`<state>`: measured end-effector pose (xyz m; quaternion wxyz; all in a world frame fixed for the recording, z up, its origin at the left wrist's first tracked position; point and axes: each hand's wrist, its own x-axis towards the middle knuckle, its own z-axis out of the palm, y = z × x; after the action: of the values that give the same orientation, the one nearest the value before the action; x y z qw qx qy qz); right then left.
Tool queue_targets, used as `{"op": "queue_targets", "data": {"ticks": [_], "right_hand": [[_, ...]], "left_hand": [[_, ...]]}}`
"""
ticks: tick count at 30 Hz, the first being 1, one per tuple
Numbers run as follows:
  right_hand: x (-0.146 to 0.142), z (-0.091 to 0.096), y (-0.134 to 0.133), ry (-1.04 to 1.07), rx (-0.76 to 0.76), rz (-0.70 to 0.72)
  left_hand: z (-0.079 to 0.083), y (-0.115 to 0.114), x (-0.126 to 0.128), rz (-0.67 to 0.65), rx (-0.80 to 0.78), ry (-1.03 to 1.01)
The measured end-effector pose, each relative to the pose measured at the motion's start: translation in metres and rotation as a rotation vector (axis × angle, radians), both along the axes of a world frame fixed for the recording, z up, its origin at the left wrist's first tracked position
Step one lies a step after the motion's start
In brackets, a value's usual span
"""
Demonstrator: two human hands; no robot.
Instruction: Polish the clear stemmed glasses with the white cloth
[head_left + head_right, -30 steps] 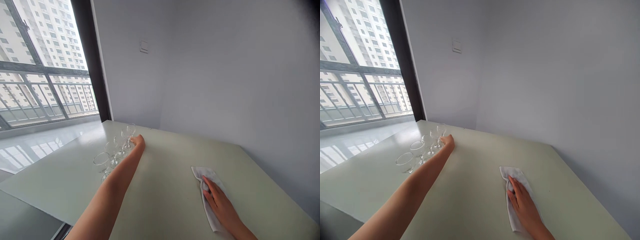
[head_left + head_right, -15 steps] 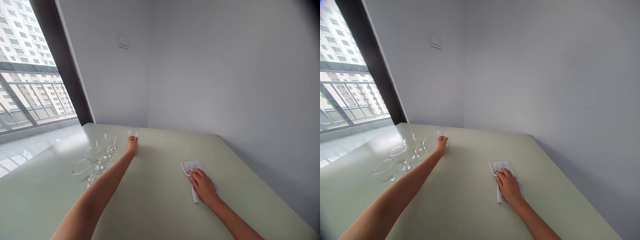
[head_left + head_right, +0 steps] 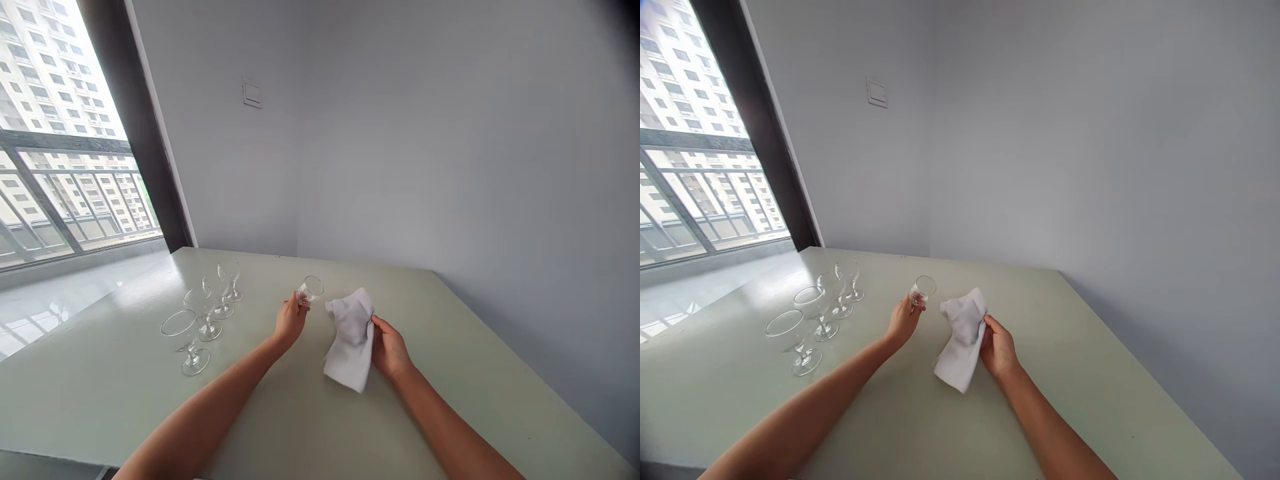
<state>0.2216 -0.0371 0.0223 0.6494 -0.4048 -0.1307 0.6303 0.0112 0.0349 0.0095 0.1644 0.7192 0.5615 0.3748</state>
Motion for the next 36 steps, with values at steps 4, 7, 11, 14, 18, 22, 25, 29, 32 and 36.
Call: {"op": "queue_targets", "data": {"ticks": [4, 7, 11, 14, 18, 22, 25, 29, 32, 36], "right_hand": [[-0.007, 0.017, -0.005, -0.071, 0.077, -0.154], [-0.022, 0.036, -0.009, -0.276, 0.29, -0.168], [-0.054, 0.042, -0.013, -0.789, 0.471, 0.109], [-0.063, 0.032, -0.014, -0.983, 0.507, 0.296], [-0.054, 0.02, -0.012, -0.888, 0.462, 0.481], [-0.042, 0.014, -0.012, -0.692, 0.382, 0.621], [-0.04, 0.008, -0.014, -0.576, 0.347, 0.669], [-0.043, 0.001, -0.018, -0.501, 0.357, 0.613], [-0.045, 0.001, -0.019, -0.462, 0.313, 0.546], [-0.038, 0.008, -0.021, -0.54, 0.348, 0.569]], "left_hand": [[-0.005, -0.005, -0.004, 0.027, 0.077, 0.099], [-0.005, -0.008, -0.004, 0.011, 0.228, 0.188], [-0.006, -0.014, -0.004, -0.024, 0.398, 0.291], [-0.005, -0.016, -0.006, -0.029, 0.453, 0.356], [-0.003, -0.019, -0.003, -0.046, 0.511, 0.461], [-0.001, -0.025, 0.004, -0.088, 0.572, 0.557], [0.0, -0.031, 0.008, -0.138, 0.604, 0.617], [0.002, -0.034, 0.009, -0.179, 0.62, 0.623], [0.002, -0.033, 0.008, -0.223, 0.66, 0.581], [0.005, -0.028, 0.004, -0.352, 0.531, 0.511]]}}
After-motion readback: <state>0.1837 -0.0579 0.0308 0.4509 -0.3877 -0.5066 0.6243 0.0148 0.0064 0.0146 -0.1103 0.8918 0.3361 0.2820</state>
